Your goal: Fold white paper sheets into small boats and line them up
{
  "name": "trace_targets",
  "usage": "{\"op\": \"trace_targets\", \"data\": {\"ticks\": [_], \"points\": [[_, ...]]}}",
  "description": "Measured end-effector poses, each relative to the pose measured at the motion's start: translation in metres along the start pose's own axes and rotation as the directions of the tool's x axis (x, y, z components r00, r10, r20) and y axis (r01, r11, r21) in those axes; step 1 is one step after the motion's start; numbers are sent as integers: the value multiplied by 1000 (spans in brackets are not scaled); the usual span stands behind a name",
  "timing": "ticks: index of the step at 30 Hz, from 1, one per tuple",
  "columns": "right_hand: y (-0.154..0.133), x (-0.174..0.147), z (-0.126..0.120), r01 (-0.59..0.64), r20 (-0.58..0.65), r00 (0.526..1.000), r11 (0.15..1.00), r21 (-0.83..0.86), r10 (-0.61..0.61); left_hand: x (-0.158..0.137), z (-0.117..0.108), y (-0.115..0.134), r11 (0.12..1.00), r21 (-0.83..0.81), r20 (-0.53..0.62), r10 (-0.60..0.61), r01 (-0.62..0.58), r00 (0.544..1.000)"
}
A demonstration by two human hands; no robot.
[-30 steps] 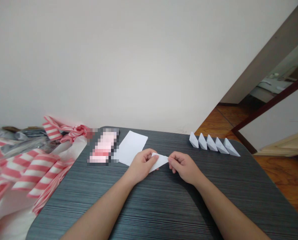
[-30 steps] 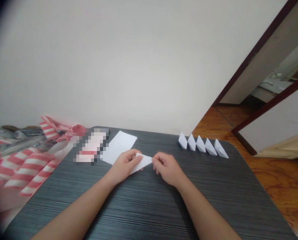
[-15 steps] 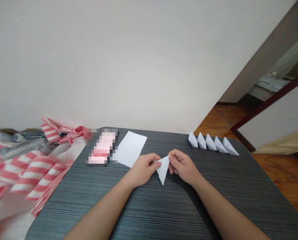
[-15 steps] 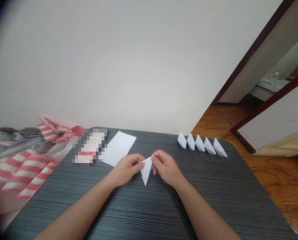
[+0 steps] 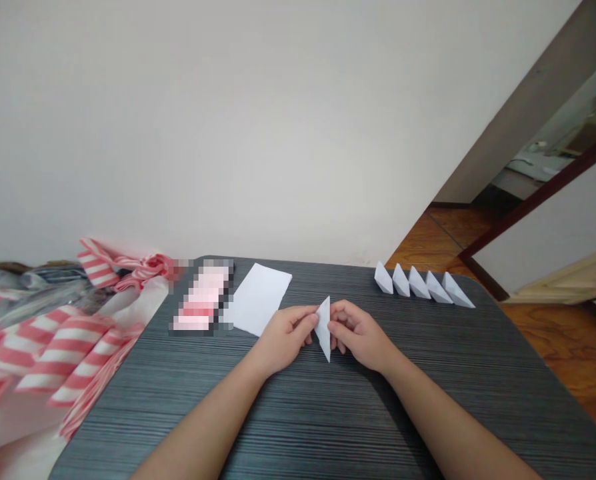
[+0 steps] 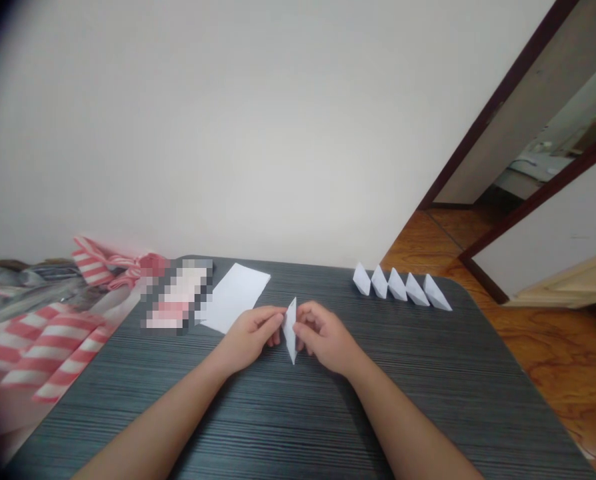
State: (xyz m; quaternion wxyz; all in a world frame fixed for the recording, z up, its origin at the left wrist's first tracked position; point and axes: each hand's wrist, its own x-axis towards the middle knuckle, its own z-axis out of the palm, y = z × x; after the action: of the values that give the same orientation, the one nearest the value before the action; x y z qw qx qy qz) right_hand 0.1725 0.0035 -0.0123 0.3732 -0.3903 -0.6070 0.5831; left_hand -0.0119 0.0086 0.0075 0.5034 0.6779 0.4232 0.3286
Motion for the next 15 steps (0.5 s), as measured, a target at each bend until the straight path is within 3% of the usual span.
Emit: {"op": "trace_targets", "data": {"ticks": [9, 15], "points": [[1, 0, 2, -10, 5, 1000, 999, 34, 9, -4, 5, 7, 993, 105, 69, 39, -46, 997], [3, 1, 2, -7, -28, 1000, 999, -40, 6, -3, 6, -4, 998, 55, 1, -3, 3, 1000]]}}
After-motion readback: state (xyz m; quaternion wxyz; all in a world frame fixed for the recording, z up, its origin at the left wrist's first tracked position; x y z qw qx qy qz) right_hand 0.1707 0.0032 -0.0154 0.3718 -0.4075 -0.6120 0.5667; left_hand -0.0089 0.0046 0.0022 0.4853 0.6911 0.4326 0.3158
